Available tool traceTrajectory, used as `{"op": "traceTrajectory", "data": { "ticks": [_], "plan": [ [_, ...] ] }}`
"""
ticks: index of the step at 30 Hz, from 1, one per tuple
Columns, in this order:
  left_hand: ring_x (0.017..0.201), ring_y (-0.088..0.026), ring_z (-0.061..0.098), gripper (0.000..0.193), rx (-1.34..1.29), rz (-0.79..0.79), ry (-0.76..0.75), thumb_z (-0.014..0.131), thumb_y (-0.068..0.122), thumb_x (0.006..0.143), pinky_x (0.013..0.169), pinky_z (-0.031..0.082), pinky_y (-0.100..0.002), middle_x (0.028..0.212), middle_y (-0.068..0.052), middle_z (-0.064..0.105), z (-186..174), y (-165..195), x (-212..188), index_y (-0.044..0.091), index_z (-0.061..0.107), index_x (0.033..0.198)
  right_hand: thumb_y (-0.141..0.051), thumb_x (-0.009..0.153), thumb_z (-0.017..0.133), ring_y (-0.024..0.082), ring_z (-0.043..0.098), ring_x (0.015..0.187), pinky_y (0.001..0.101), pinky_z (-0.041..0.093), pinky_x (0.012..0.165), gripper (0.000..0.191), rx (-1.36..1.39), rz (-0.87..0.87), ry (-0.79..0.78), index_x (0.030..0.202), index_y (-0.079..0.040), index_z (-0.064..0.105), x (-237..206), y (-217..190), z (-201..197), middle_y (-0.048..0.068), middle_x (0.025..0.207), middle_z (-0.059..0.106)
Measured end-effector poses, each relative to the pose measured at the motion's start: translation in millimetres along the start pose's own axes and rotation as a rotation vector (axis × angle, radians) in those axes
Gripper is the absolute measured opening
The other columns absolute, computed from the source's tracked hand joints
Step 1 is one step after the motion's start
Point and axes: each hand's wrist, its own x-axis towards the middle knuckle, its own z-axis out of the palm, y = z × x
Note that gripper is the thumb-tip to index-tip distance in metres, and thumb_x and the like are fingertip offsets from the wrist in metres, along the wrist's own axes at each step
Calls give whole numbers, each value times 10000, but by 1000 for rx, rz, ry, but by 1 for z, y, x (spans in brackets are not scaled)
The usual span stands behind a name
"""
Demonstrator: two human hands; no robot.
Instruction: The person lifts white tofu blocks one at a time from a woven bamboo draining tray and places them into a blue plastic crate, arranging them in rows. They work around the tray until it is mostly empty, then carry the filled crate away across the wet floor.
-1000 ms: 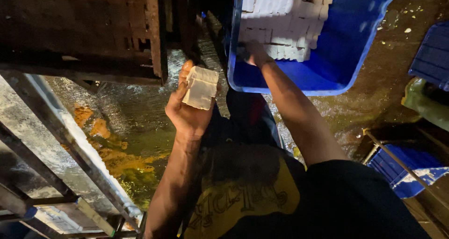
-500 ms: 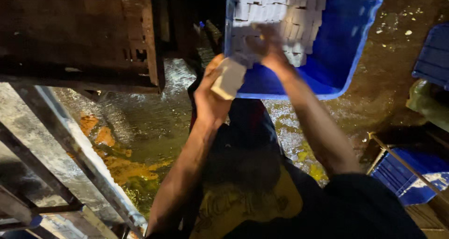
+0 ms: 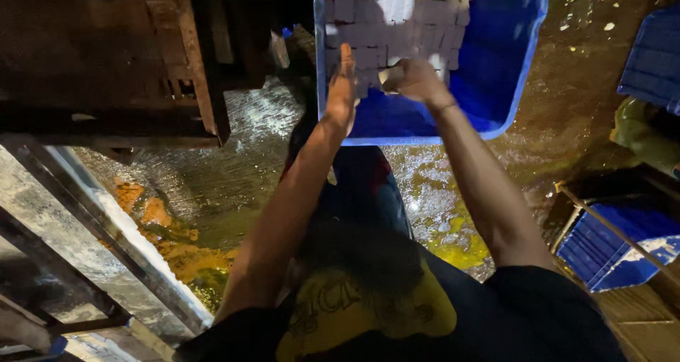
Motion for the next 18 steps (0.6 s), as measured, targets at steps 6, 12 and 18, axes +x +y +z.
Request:
{"op": "traceTrajectory", "data": {
  "ticks": [6, 12, 18],
  "plan": [
    [1386, -358, 358, 856, 227, 210, 105, 465, 674, 835, 1107, 292, -554, 1537, -161, 347, -7, 2, 5, 138, 343, 1492, -289, 877, 699, 360, 701, 934, 475, 521, 892, 411, 120, -113, -90, 1201, -37, 701, 19, -14, 46, 212, 1004, 735],
    [1251, -396, 522, 698, 777, 350, 166, 614, 537, 797, 1002, 407, -570, 1372, -189, 545, 5, -3, 37, 98, 544, 1335, -175, 941, 616, 409, 646, 1003, 539, 443, 995, 331, 220, -88, -113, 1254, -76, 662, 19, -16, 28, 215, 1036, 708],
    [1162, -469, 616, 639, 1487, 628, 120, 741, 481, 720, 897, 463, -652, 1258, -235, 660, 39, -28, -15, 69, 685, 1205, -94, 918, 594, 258, 689, 1057, 483, 336, 1302, 255, -248, -457, -133, 1150, -129, 695, 3, -8, 6, 100, 1076, 745]
  ]
}}
